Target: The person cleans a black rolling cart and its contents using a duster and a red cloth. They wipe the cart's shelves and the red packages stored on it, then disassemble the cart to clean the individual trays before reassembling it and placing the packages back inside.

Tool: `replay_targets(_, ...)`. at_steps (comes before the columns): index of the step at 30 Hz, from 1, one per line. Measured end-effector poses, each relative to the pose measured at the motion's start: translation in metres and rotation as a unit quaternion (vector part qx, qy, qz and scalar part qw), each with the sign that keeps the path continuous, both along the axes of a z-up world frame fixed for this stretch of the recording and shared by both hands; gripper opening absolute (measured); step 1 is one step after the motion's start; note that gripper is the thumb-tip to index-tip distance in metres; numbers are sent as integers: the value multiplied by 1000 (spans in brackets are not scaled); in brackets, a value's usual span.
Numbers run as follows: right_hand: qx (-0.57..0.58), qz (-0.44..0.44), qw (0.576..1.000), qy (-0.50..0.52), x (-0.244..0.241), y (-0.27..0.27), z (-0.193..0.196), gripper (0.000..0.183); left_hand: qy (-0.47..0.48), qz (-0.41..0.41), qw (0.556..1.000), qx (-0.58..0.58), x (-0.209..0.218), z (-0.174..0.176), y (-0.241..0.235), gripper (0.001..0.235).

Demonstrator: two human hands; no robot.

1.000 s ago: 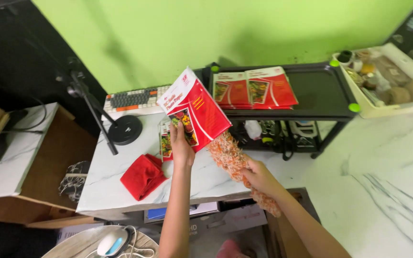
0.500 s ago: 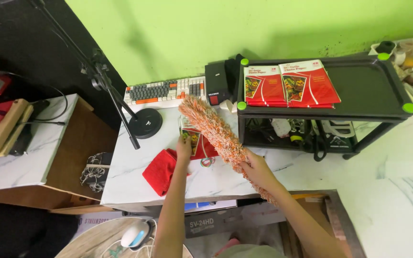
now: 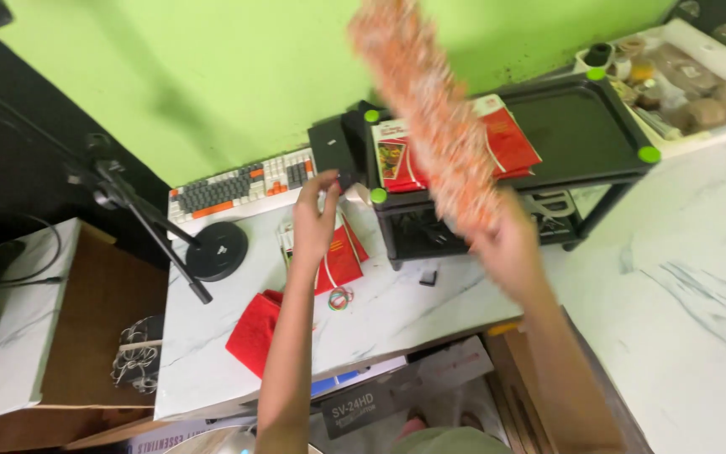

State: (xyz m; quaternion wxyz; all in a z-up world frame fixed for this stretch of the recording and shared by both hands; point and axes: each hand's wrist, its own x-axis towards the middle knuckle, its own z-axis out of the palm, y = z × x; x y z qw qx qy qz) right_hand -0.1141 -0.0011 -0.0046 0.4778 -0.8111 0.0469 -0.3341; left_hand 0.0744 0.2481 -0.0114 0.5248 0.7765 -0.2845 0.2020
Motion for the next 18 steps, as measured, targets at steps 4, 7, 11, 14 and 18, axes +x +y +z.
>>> replay_targets(4, 43, -98, 985, 132, 18, -64, 50, 26, -6, -78, 996, 47, -11, 31, -70, 24)
replay_targets(7, -254, -187, 948, 40, 69, -142, -8, 28, -23, -158, 985, 59, 2, 20, -126, 34)
replay_targets(11, -208, -116, 964, 119, 105, -171, -21, 36, 52, -183, 971, 147, 19, 14, -182, 62)
replay_targets(14, -48, -15, 987, 152, 111, -163, -9, 39, 106, -161, 962, 193, 21, 26, -201, 74)
replay_targets(18, 240, 110, 950, 167, 121, -165, -1, 38, 129, -132, 960, 211, 46, 6, -208, 75)
